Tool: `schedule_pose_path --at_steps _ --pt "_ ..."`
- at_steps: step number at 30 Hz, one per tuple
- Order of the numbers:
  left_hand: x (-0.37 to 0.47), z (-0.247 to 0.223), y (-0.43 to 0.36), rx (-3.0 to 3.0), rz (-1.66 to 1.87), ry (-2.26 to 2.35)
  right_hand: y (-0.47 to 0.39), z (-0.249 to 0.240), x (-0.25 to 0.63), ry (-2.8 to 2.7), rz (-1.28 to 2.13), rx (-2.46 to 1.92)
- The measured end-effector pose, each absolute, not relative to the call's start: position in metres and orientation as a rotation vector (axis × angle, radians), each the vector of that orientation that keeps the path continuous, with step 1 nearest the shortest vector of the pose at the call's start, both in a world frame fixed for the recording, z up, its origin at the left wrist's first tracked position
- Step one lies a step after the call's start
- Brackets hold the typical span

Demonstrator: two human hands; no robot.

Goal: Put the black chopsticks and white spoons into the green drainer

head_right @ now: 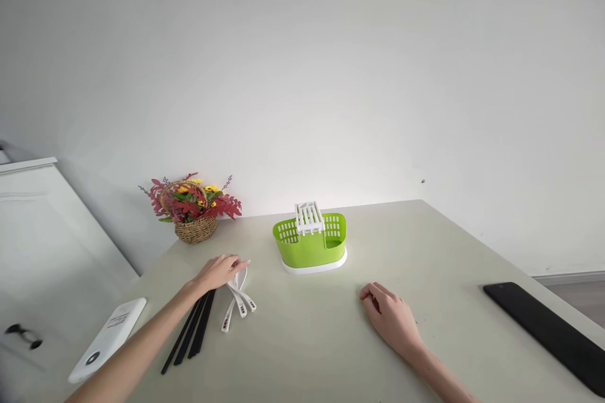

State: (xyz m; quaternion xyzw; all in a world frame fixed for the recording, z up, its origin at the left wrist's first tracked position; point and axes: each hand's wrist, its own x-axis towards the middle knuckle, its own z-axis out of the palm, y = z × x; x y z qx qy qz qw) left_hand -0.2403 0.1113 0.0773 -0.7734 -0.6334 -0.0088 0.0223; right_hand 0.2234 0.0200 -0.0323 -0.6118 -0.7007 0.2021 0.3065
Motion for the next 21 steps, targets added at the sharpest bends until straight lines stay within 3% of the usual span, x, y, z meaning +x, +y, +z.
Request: schedule_pose_path --at_steps 11,15,18,21 --pt "-0.213 0.11 0.118 -2.328 -0.339 -1.698 0.019 -0.031 0.223 -1.839 0.549 -1.621" --pt "-0.15 0.136 0.113 -2.302 -0.629 -1.545 0.019 -0.032 0.222 -1.833 0.552 -1.626" --pt "-0.088 0.153 0.102 -2.335 -1.043 -1.289 0.018 -0.032 0.222 -1.834 0.549 -1.623" --pt "-0.037 0.155 0.094 -2.385 -1.024 -1.204 0.018 -0.032 0.22 -1.832 0.539 -1.618"
